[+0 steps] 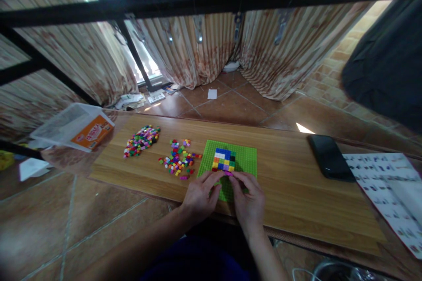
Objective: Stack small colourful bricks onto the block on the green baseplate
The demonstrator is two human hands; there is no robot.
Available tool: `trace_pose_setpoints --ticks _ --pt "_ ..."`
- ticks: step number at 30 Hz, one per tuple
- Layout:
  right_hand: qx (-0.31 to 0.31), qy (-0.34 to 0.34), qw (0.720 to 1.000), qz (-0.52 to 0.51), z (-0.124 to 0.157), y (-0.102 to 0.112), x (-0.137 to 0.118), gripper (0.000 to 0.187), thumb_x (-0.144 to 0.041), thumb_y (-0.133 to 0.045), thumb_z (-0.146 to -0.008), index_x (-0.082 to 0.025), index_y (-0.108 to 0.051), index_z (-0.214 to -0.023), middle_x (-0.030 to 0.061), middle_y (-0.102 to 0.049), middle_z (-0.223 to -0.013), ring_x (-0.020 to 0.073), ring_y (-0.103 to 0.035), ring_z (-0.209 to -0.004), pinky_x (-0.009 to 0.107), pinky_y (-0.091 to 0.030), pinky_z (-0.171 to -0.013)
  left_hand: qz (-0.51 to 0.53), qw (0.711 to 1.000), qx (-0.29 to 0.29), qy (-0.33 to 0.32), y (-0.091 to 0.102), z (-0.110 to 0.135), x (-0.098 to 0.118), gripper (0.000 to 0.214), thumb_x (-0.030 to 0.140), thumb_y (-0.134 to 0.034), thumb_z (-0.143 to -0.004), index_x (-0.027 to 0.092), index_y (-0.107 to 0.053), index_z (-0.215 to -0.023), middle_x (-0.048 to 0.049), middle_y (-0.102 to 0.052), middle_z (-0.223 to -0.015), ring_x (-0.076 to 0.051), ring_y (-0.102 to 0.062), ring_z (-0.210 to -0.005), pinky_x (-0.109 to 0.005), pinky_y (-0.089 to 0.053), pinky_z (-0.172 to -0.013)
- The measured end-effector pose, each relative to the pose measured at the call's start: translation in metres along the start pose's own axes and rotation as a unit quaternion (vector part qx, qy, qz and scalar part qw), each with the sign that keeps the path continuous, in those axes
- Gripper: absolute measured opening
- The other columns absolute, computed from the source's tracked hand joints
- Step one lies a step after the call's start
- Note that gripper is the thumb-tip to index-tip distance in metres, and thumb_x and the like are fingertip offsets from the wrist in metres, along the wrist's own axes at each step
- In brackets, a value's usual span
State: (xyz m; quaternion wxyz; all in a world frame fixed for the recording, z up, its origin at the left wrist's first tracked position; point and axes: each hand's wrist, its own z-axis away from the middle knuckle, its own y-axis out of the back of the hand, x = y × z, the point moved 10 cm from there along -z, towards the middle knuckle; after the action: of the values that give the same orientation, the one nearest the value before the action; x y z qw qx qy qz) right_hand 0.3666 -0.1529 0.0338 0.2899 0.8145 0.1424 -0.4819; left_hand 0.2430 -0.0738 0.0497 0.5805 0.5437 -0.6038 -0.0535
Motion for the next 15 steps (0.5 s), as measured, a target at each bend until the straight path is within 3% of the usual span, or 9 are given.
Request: trace_pose_setpoints --ticks 4,11,15 --pt "0.025 -0.040 0.999 -0.014 0.002 0.003 0.009 0.018 -0.038 -0.067 -0.082 -0.021 -0.074 -0.086 0.0058 -0.072 -0.088 0.0181 -0.066 -0.080 0.033 -0.053 -0.072 -0.025 0.999 -0.016 -0.010 -0.007 0.000 0.001 0.039 0.018 -0.044 -0.093 0.020 -0.050 -0.131 -0.0073 -0.065 -0.110 -0.018 -0.064 -0.097 -0.032 -0.056 -0.085" --pt "0.057 -0.170 0.977 -0.112 0.003 -0.001 0.031 0.027 -0.040 -0.076 -0.070 -0.018 -0.073 -0.085 0.0059 -0.075 -0.083 0.0192 -0.068 -0.077 0.037 -0.055 -0.077 -0.064 0.998 -0.022 -0.015 -0.010 0.001 -0.001 0.039 0.019 -0.043 -0.093 0.019 -0.049 -0.131 -0.0081 -0.065 -0.111 -0.020 -0.064 -0.097 -0.034 -0.057 -0.084" --pt "0.063 -0.197 0.966 -0.152 0.003 -0.004 0.031 0.026 -0.038 -0.078 -0.067 -0.018 -0.073 -0.083 0.0050 -0.075 -0.081 0.0184 -0.068 -0.076 0.035 -0.055 -0.077 -0.059 0.998 -0.025 -0.015 -0.012 0.001 0.000 0.038 0.019 -0.043 -0.093 0.018 -0.049 -0.131 -0.0083 -0.065 -0.111 -0.021 -0.064 -0.098 -0.035 -0.057 -0.085"
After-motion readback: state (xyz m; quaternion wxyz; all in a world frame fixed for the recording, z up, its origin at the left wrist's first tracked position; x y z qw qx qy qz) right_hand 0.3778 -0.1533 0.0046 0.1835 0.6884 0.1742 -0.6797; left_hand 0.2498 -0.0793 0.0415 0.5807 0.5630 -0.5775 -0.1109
